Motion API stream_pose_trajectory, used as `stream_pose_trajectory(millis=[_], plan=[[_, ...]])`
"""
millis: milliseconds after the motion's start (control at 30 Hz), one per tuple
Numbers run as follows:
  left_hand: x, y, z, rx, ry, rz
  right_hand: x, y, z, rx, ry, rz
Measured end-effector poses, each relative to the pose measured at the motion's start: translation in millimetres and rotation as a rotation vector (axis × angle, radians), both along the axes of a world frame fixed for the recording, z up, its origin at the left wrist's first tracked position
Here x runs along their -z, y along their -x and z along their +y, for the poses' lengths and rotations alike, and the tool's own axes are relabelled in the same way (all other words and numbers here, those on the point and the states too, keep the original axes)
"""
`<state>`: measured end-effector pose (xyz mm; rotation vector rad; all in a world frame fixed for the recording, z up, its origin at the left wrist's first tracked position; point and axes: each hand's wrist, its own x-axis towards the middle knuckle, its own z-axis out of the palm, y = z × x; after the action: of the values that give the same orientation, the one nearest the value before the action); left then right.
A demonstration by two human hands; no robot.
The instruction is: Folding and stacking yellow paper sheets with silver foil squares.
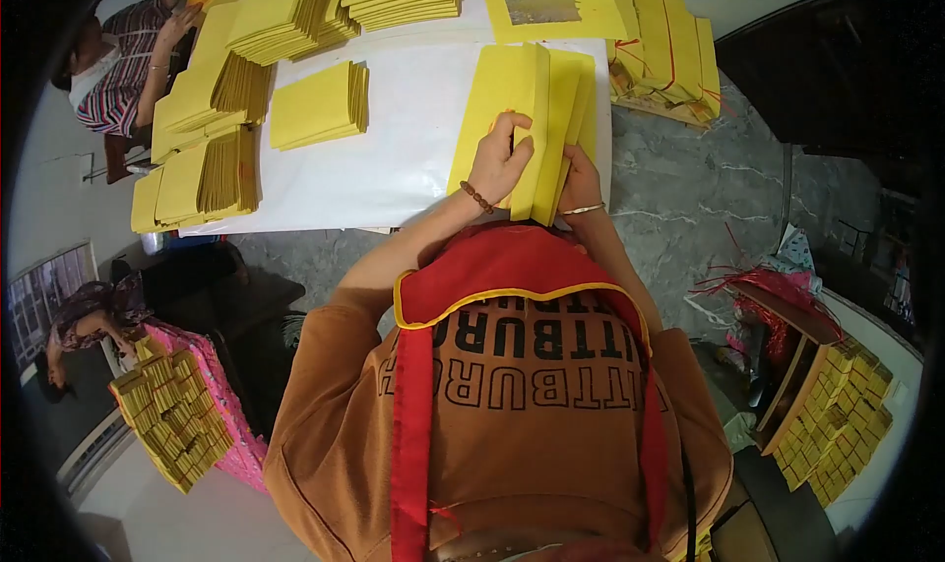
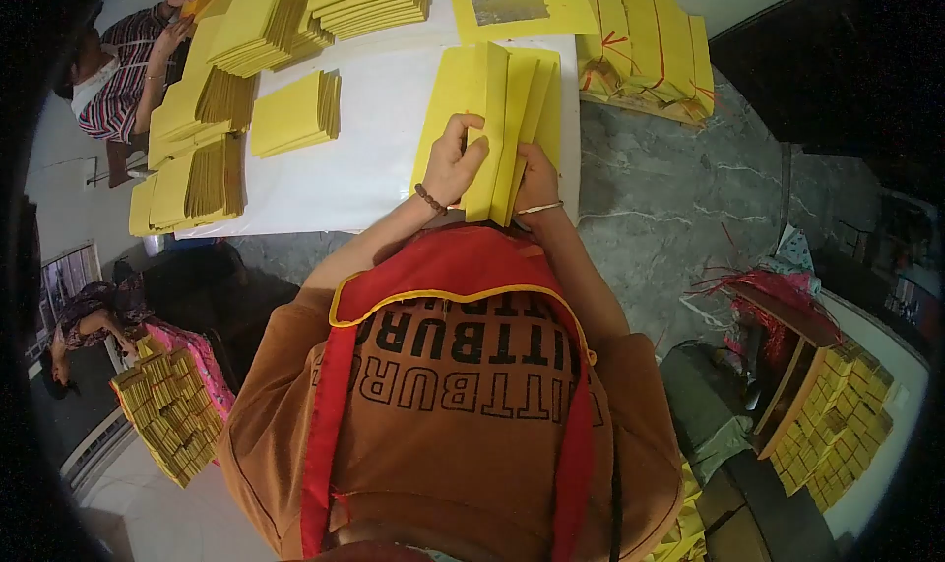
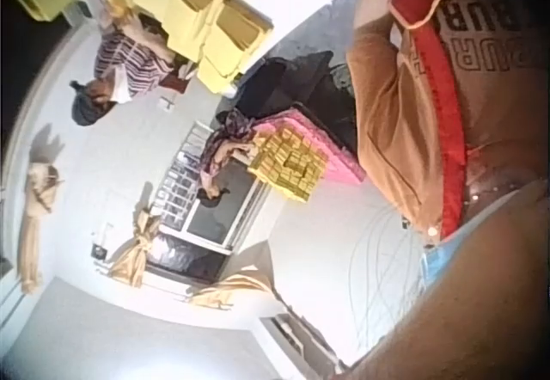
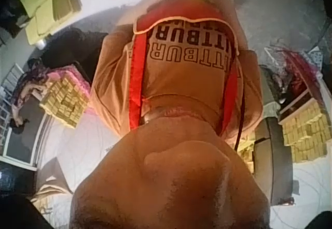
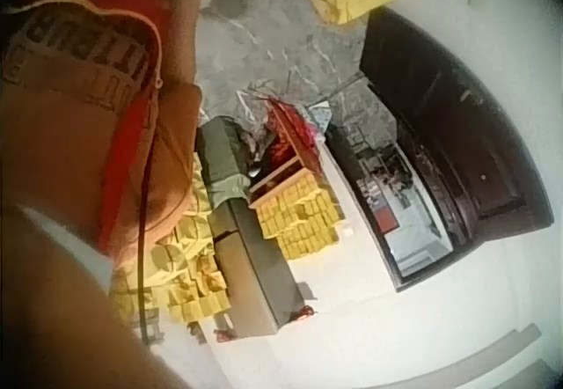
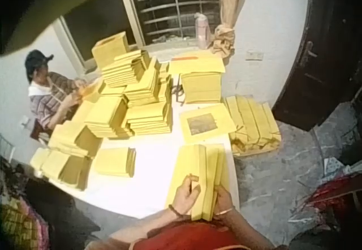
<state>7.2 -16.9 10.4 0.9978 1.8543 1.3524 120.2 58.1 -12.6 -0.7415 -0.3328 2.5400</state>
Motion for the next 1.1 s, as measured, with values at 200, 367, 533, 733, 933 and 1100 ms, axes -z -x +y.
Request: stream_pose_trajectory(millis=[200,367,533,733,933,1100], plan=[[-2.9,-2.3,5.2,-0.074,-0.199,0.004,-11.8,3.0,-1.2,0.04,-0.017,-0.044],[-1.2,3.7,3.2,0.088,-0.171,0.114,-9.3,1.0,-1.5,-0.001,-0.009,0.014],[1.9,0.0,4.0,0.08,-0.152,0.146,-1.6,-1.3,-2.2,0.017,0.041,-0.003],[10.5,2.9,7.7,0.079,-0.234,0.176,1.8,-0.2,-0.5,0.009,0.014,-0.001],[6.4,1.7,8.5,0.055,-0.149,0.15,-7.3,2.2,-3.0,0.01,-0.046,-0.036],[-7.9,-5.1,9.7,0.044,-0.056,0.174,6.4,1.0,-2.6,0.009,-0.049,-0.031]])
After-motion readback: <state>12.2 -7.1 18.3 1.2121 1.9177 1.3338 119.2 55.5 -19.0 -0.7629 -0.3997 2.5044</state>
